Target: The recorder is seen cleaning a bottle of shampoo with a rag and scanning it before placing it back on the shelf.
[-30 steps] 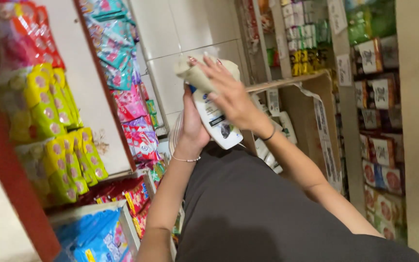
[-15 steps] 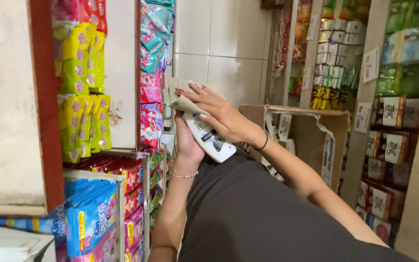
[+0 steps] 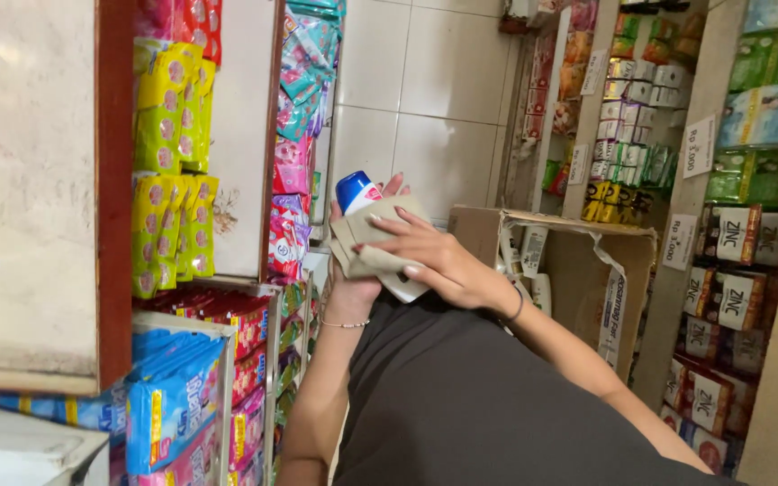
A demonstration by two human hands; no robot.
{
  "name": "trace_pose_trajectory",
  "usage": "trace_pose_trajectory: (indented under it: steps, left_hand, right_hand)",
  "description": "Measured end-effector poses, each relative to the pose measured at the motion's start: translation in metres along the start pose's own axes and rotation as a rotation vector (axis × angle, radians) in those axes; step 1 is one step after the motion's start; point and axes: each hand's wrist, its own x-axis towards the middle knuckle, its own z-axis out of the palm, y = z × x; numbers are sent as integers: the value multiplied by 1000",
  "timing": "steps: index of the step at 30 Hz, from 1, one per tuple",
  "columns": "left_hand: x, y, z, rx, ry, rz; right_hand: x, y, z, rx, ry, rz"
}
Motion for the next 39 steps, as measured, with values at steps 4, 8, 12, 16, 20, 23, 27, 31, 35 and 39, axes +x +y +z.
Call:
trace_pose_trajectory:
  steps: [4, 8, 12, 16, 20, 23, 27, 31, 35, 39]
  left_hand:
    - [20, -2, -17, 82, 9, -48]
    - [33, -6, 7, 202, 57, -103]
    - [47, -12, 26, 239, 29, -181]
    - [61, -24, 49, 339, -79, -240]
    - [73, -41, 53, 290, -154, -460]
    - [84, -58, 12, 249, -223, -564]
    - [85, -68, 45, 329, -32, -606]
    - [95, -72, 8, 305, -45, -661]
    - [100, -70, 10, 191, -35, -835]
    - [97, -77, 46, -37, -175, -975]
  right_hand:
    - [-40, -4, 2, 86, 73, 59]
    - [-83, 6, 10, 292, 237, 142]
    - [-138, 36, 19, 374, 559, 355]
    - [-117, 25, -9, 202, 937, 440]
    - [-73, 12, -44, -108, 1058, 336]
    - [-50, 8, -55, -245, 972, 329]
    - [-44, 11, -46, -331, 752, 411]
    - [-65, 7, -26, -254, 786, 426]
    - [-77, -11, -8, -195, 748, 434]
    - [-87, -27, 10, -208, 761, 434]
